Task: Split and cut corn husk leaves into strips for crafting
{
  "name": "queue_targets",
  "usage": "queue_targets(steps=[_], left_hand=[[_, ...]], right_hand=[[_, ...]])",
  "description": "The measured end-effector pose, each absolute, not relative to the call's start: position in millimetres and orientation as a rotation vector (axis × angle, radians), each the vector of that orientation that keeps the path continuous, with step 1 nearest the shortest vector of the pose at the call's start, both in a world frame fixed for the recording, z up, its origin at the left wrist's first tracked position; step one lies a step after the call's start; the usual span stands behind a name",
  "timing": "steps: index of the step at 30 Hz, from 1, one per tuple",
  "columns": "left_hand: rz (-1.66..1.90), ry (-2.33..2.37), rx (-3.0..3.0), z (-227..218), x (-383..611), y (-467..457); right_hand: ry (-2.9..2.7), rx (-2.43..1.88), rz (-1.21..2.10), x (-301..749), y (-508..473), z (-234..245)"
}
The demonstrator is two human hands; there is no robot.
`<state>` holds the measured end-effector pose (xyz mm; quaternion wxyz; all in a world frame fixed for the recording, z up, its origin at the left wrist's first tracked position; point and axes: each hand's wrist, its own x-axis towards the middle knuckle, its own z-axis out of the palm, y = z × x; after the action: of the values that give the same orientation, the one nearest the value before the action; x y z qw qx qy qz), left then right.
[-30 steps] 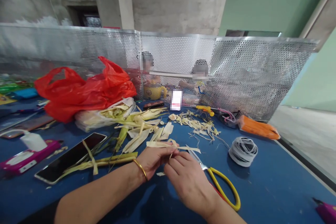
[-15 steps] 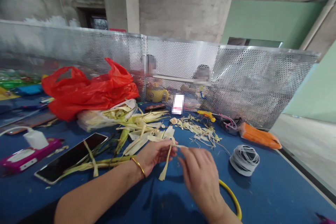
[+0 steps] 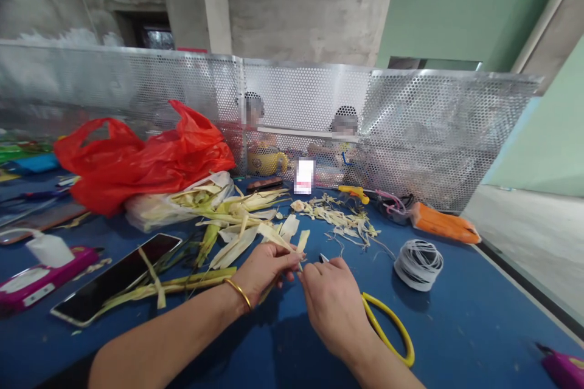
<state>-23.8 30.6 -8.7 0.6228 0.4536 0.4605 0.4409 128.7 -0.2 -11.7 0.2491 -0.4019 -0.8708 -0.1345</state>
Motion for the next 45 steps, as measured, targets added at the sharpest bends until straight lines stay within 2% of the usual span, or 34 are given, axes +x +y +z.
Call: queue_targets(steps=[4,10,16,18,24,29,34,38,45], left_hand=[[0.999,1.061,1.06,-8,-26,32],[0.796,0.962,1.202,-2,-30,30],[0.606,0.953,1.53,-8,-23,17],[0.585,0.946,1.598,-11,-23,15],[0.54,0.869,1.63,-5,-25,12],[0.585,0.935,1.355,0,-24,15],[0.683,0.959,1.187,0,-31,30],[0.703,0.968,1.23,1,-36,33],[0.649,0.943,1.293,3,-35,28]], right_hand=[[-2.41,-1.036,-0.247,129,-7,-3],[-1.997,-1.196,0.224,145,1,13],[-1.818,-1.249,0.799,143,16,-4],[-1.728,-1.27,0.894,138,15,-8],[-1.565,-1.304,0.751,131,11,-15],[-1.611,-1.24,0.921,141,19,-8],[-1.922,-1.155,1.073,153,21,9],[-2.047,-1.193,0.901,155,20,10],[-2.15,-1.19,0.413,154,21,3]])
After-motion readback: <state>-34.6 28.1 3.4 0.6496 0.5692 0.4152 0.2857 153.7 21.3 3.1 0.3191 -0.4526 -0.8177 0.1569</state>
